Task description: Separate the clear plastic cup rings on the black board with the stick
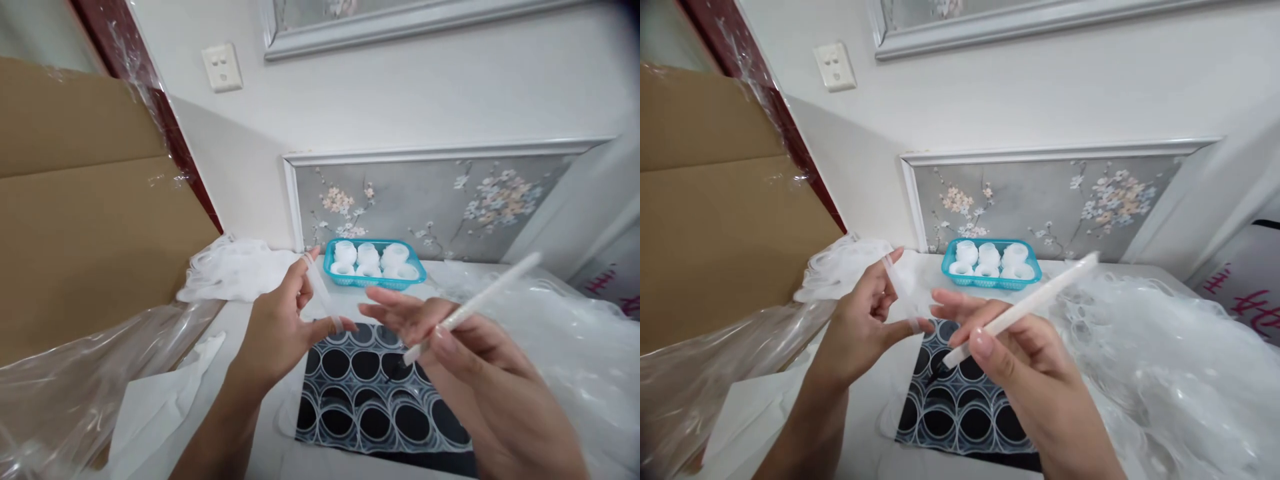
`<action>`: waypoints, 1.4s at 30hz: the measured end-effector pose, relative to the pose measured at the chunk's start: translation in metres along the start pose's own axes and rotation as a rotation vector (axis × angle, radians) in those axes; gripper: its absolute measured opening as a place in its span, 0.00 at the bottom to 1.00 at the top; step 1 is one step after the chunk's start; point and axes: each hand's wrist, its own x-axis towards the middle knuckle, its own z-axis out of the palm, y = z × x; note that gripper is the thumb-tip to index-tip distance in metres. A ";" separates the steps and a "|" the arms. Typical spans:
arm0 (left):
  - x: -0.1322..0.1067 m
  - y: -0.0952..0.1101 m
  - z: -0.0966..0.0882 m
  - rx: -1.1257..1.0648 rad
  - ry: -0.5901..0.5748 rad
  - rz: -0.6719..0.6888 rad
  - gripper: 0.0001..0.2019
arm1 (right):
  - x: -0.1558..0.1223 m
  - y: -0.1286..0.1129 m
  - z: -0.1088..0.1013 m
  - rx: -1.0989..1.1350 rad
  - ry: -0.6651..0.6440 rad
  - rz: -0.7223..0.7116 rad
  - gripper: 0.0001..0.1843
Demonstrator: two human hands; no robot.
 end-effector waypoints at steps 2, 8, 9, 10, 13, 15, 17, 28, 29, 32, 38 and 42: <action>-0.003 0.000 0.001 -0.052 -0.040 0.009 0.42 | 0.007 0.004 -0.003 0.064 -0.061 0.050 0.08; -0.009 0.001 0.008 -0.161 -0.110 0.033 0.40 | 0.020 0.009 -0.006 0.256 -0.122 0.167 0.10; -0.009 0.001 0.009 -0.156 -0.133 0.026 0.40 | 0.020 0.008 -0.006 0.281 -0.129 0.183 0.10; -0.009 0.001 0.009 -0.154 -0.152 0.020 0.39 | 0.020 0.008 -0.006 0.299 -0.133 0.192 0.10; -0.007 0.001 0.011 -0.136 -0.187 0.019 0.39 | 0.021 0.008 -0.007 0.329 -0.144 0.217 0.08; -0.007 0.001 0.012 -0.127 -0.195 0.015 0.39 | 0.021 0.008 -0.007 0.342 -0.148 0.227 0.08; -0.007 0.002 0.013 -0.141 -0.184 0.001 0.38 | 0.021 0.007 -0.008 0.333 -0.133 0.223 0.08; -0.008 0.007 0.019 -0.358 -0.200 -0.048 0.33 | 0.024 0.008 -0.019 0.201 -0.090 0.274 0.10; -0.009 0.007 0.020 -0.384 -0.198 -0.064 0.32 | 0.024 0.009 -0.019 0.179 -0.073 0.276 0.11; -0.010 0.008 0.019 -0.407 -0.195 -0.074 0.31 | 0.023 0.008 -0.018 0.154 -0.049 0.261 0.11; -0.010 0.008 0.017 -0.241 -0.184 -0.011 0.35 | 0.021 0.005 -0.015 0.218 -0.104 0.281 0.09; -0.007 0.007 0.021 -0.280 -0.218 -0.027 0.31 | 0.019 0.003 -0.012 0.236 -0.101 0.280 0.09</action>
